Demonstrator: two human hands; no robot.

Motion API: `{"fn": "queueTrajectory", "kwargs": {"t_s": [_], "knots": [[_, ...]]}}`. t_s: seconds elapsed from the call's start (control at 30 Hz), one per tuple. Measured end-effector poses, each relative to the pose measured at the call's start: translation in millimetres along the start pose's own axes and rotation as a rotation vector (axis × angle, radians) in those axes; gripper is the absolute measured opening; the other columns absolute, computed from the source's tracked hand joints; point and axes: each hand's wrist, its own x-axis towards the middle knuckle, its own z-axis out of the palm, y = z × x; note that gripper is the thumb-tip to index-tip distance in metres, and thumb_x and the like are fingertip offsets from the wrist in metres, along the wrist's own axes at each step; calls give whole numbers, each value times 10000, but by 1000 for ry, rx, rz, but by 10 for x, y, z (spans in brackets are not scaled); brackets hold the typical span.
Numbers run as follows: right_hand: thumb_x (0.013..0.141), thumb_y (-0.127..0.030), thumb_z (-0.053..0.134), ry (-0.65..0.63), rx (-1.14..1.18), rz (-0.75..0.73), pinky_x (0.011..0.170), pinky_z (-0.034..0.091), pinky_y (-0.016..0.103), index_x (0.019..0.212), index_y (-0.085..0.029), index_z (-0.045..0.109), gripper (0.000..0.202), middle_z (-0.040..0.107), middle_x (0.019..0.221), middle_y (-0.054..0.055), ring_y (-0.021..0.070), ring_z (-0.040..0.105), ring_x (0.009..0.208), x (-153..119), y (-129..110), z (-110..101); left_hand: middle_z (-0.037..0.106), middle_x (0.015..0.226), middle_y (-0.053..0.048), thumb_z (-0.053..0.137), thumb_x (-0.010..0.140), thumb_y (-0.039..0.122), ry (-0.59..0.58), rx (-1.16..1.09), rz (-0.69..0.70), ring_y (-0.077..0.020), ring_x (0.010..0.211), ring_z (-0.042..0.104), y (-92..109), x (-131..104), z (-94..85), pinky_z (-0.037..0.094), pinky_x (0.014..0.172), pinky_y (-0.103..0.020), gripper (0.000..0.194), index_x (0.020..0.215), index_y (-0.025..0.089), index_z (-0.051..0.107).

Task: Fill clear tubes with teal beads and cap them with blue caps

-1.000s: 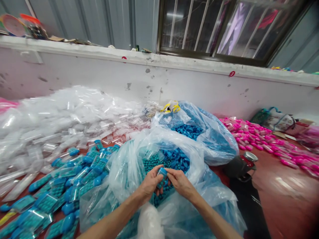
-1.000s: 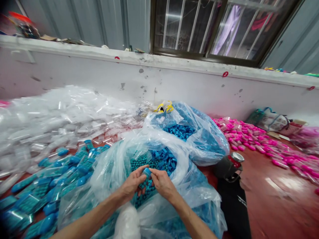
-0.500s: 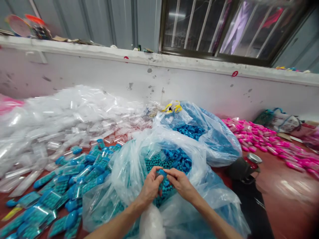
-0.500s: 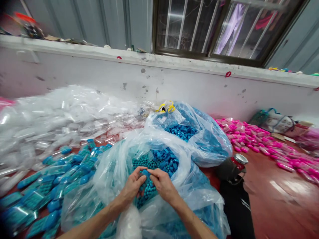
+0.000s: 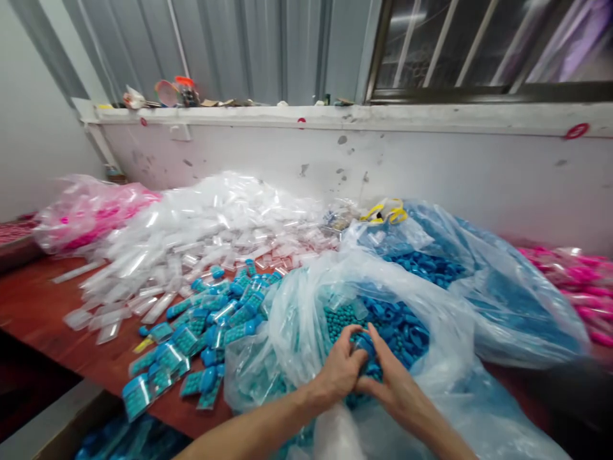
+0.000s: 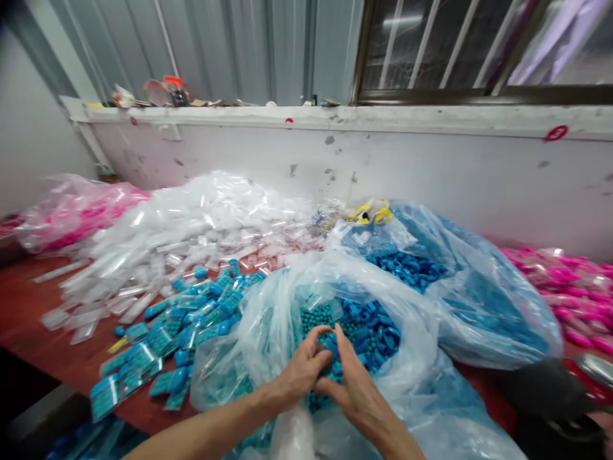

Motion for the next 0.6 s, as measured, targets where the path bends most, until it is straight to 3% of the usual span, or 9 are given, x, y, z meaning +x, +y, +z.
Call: {"fn": "queueTrajectory", "kwargs": {"t_s": [0.07,0.17,0.27,0.37,0.5,0.6], "knots": [[608,-274,632,-48,-70,-19,1016,297,435,1382,-116,165,918,298,1395,165,274,282,1283,-23,-77,21,459,647,56,469,723,196,-27,-39,53,-51,464,345,1,-4,-15,294,457,-181,395,1116,160,450],[634,-245,610,-14,-141,-41,936,391,425,1395,-102,70,944,403,1304,188,281,418,1187,-30,-211,23,520,746,24,501,714,217,-89,-60,97,-66,554,399,-6,7,-37,334,535,-189,376,1083,152,474],[639,-222,579,44,-255,-95,763,480,421,1398,-108,62,925,502,1150,183,294,559,966,-37,-319,26,493,683,40,505,722,236,-19,-20,110,-83,589,419,-23,-1,-18,352,574,-195,263,975,165,497],[606,-224,592,44,-350,-134,667,488,422,1398,-111,87,946,515,1057,167,298,576,841,-60,-364,53,468,662,44,495,734,267,68,24,138,-96,618,424,-40,-28,37,368,600,-200,155,858,175,492],[619,-245,606,10,-312,-97,712,473,422,1403,-142,64,959,478,1088,155,291,551,888,-85,-382,98,464,675,31,457,743,250,149,198,200,-115,646,436,-25,-55,98,382,620,-215,69,758,183,463],[640,-222,608,-87,-175,-74,772,460,392,1407,-191,8,974,388,1241,157,243,547,907,-68,-383,63,511,688,18,411,767,234,138,397,212,-123,629,456,81,-104,37,386,627,-230,121,834,181,497]]}}
